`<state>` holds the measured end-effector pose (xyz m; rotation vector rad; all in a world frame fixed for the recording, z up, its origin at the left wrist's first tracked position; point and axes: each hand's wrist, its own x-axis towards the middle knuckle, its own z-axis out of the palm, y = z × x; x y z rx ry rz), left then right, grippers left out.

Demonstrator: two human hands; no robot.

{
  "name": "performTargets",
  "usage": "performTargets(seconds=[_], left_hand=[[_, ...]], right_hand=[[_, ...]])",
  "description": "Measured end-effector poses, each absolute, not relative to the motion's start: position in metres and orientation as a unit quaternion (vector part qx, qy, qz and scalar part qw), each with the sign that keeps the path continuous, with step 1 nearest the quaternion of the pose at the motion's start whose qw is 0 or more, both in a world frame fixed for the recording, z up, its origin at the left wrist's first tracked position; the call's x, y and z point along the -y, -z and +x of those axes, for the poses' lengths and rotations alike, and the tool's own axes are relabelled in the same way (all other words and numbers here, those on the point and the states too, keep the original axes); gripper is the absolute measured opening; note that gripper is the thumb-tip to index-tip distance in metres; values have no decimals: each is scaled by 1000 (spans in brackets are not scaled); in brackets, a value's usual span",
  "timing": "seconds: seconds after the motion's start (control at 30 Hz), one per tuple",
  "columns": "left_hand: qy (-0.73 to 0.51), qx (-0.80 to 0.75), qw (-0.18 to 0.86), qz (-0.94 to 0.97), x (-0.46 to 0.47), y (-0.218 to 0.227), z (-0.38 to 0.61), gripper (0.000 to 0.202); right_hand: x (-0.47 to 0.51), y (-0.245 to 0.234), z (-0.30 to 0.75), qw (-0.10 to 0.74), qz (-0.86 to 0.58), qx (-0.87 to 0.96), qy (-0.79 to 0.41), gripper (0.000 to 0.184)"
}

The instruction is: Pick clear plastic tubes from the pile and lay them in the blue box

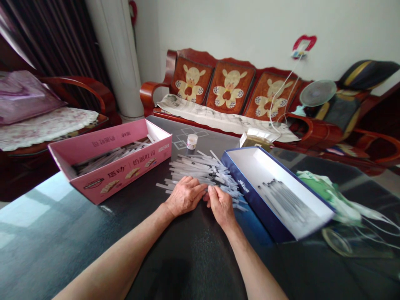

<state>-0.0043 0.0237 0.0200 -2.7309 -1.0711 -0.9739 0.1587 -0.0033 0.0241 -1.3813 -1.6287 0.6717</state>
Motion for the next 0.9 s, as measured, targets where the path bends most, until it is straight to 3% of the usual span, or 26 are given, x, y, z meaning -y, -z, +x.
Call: performTargets(seconds=[0.23, 0.43, 0.5, 0.6, 0.7, 0.9], left_hand=[[349, 333, 54, -874, -25, -21, -4, 25], [468, 391, 54, -791, -22, -23, -2, 22], [496, 445, -15, -745, -22, -20, -2, 29], [524, 515, -198, -649, -24, -15, -2, 44], [549, 511, -351, -560, -28, -16, -2, 44], [580, 452, -429, -524, -29, -25, 0, 39]], right_hand=[[2, -20, 152, 451, -572, 590, -348, 53], [-5, -9, 152, 523, -580, 490, -387, 54], [-1, -13, 149, 529, -580, 498, -369, 54], [7, -22, 142, 511, -559, 544, -362, 53], [15, -25, 131, 491, -534, 558, -405, 53], [13, -23, 126, 455, -496, 471, -570, 54]])
